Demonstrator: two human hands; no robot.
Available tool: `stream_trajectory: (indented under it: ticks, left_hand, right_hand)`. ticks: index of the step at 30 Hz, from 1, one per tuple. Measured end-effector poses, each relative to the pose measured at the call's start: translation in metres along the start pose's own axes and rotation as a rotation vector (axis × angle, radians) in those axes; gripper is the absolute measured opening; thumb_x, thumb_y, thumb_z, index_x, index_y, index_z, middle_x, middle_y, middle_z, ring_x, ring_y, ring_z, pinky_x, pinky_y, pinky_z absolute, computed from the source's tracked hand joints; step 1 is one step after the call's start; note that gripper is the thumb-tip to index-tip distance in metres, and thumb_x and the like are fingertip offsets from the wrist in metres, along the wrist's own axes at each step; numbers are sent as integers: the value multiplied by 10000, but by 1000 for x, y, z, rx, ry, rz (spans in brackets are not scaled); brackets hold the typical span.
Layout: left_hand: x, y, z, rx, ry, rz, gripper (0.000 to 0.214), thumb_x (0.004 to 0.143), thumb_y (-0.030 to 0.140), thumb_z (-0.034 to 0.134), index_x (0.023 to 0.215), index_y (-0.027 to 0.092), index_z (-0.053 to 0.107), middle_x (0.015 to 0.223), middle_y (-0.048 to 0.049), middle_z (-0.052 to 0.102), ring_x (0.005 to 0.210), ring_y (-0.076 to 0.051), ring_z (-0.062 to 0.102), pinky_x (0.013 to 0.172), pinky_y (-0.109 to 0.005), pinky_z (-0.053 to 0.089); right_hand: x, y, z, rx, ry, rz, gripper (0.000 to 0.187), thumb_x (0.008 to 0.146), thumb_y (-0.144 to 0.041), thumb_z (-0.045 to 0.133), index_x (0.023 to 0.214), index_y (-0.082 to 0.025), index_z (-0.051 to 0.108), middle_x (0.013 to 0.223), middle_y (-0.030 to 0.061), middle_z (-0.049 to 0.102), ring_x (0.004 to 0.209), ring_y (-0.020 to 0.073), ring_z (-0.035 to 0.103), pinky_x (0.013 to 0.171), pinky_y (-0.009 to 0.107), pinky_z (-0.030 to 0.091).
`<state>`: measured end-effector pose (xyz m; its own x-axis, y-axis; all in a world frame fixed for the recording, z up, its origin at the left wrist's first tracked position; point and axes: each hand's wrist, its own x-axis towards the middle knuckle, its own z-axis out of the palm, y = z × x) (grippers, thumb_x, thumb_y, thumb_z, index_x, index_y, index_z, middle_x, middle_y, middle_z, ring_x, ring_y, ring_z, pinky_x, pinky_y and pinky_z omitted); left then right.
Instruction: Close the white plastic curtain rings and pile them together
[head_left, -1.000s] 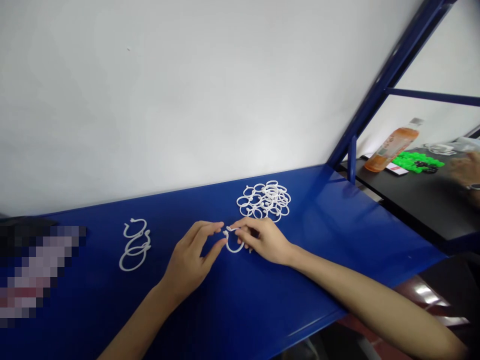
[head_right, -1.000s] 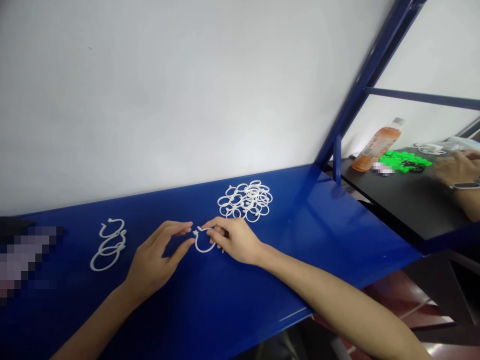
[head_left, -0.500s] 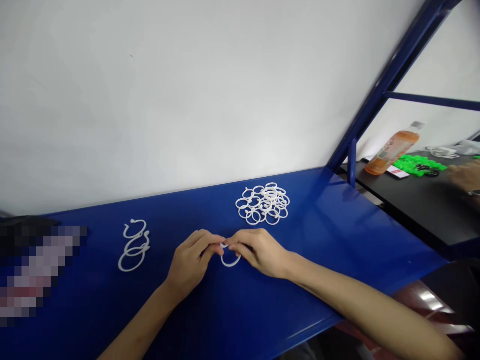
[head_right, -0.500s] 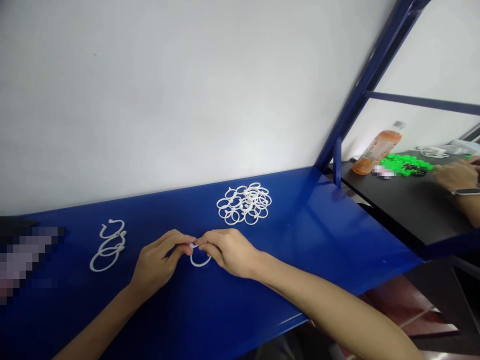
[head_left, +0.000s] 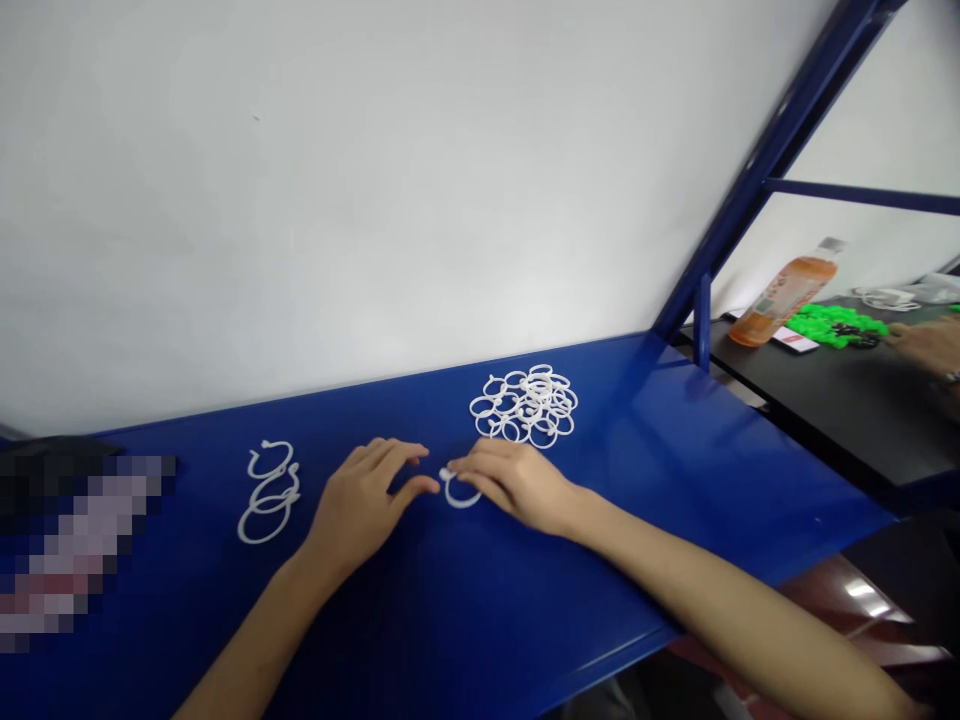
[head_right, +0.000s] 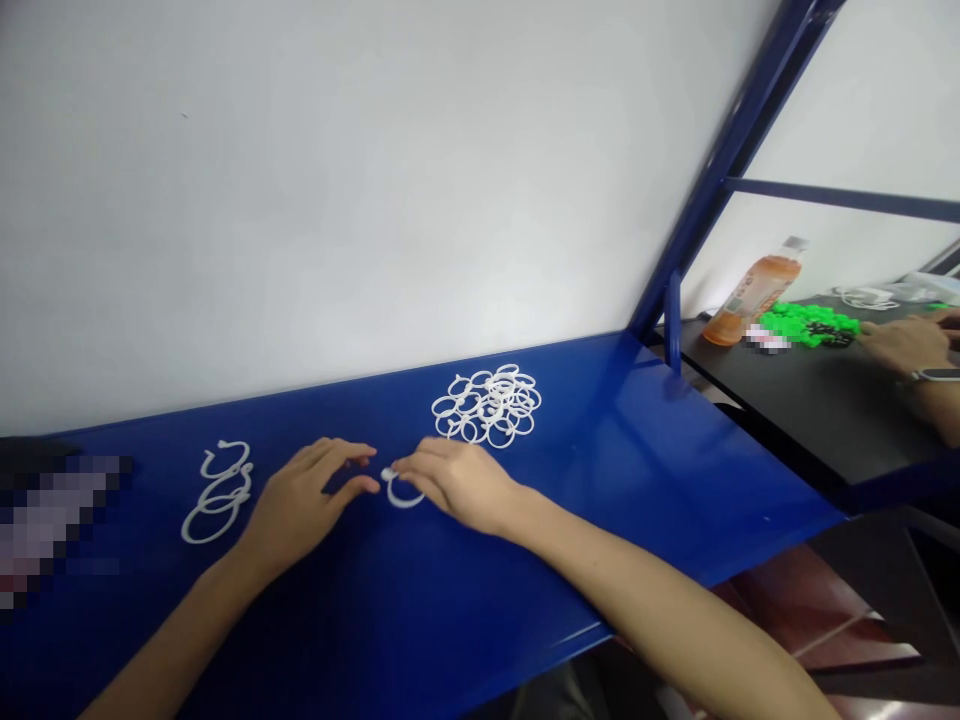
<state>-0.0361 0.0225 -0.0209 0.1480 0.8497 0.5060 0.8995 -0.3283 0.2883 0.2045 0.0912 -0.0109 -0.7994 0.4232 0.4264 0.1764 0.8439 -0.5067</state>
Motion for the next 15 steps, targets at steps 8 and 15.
stream_trajectory:
  ticks: [8,15]
  left_hand:
    - [-10,-60,-35,652,-198,-573,528,959,450,341,1242,99,618,1179,-267,634,1088,-459,559,822,-559,438]
    - [-12,-62,-32,608,-270,-516,403,961,297,318,1163,165,641,1117,-191,680,1035,-393,596,816,-506,421]
  right_hand:
    - [0,65,-36,-521,247,374,266,991,-196,516,1193,-183,688,1034,105,637,940,220,600,812,339,530]
    - [-2,70,-40,-545,293,406,190,951,-169,558,1058,-186,714,1026,102,627,976,234,582,844,359,529]
